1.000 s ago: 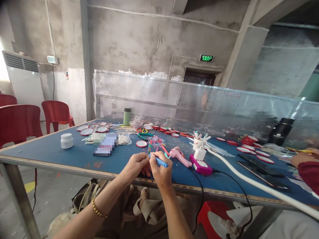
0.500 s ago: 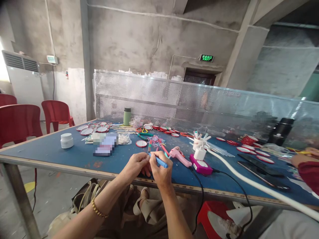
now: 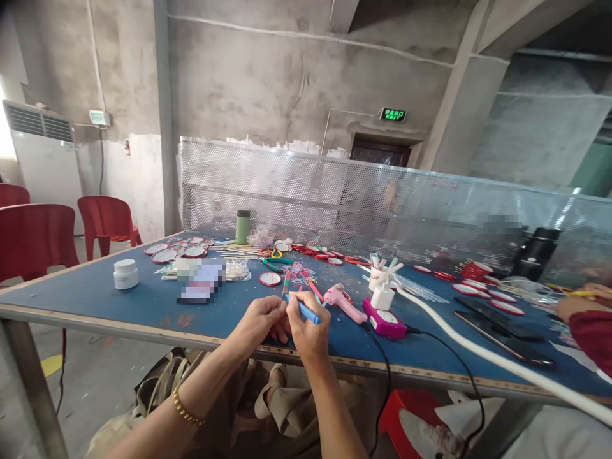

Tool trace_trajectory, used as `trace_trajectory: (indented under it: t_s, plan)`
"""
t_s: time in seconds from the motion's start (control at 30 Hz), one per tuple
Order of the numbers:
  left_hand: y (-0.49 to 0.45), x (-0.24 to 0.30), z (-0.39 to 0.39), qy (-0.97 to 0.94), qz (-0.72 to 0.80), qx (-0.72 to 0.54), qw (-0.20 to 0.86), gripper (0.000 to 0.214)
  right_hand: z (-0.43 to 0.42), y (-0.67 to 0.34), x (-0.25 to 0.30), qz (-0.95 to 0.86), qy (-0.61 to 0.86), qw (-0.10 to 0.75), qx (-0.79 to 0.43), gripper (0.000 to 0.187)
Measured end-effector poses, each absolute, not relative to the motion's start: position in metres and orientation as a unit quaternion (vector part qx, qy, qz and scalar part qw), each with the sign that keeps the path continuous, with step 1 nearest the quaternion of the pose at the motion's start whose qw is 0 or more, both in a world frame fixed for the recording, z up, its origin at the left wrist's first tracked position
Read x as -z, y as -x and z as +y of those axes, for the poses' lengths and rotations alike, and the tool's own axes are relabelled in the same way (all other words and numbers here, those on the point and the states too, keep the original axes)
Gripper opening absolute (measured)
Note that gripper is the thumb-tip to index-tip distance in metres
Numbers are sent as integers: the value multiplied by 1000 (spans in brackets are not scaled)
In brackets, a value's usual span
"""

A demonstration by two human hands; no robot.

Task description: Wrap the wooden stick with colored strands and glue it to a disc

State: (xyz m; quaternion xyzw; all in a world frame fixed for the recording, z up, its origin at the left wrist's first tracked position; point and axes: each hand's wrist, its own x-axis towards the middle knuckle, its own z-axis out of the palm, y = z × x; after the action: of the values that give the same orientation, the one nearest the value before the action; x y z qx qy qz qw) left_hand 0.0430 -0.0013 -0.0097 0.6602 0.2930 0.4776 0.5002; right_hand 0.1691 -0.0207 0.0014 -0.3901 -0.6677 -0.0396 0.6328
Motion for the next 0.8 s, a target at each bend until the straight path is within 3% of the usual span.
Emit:
trace_trajectory:
  t_s: [0.8]
  plan:
    - [-44, 10, 0, -654, 286, -479, 510, 35, -17, -171, 2, -680, 386, 622, 45, 20]
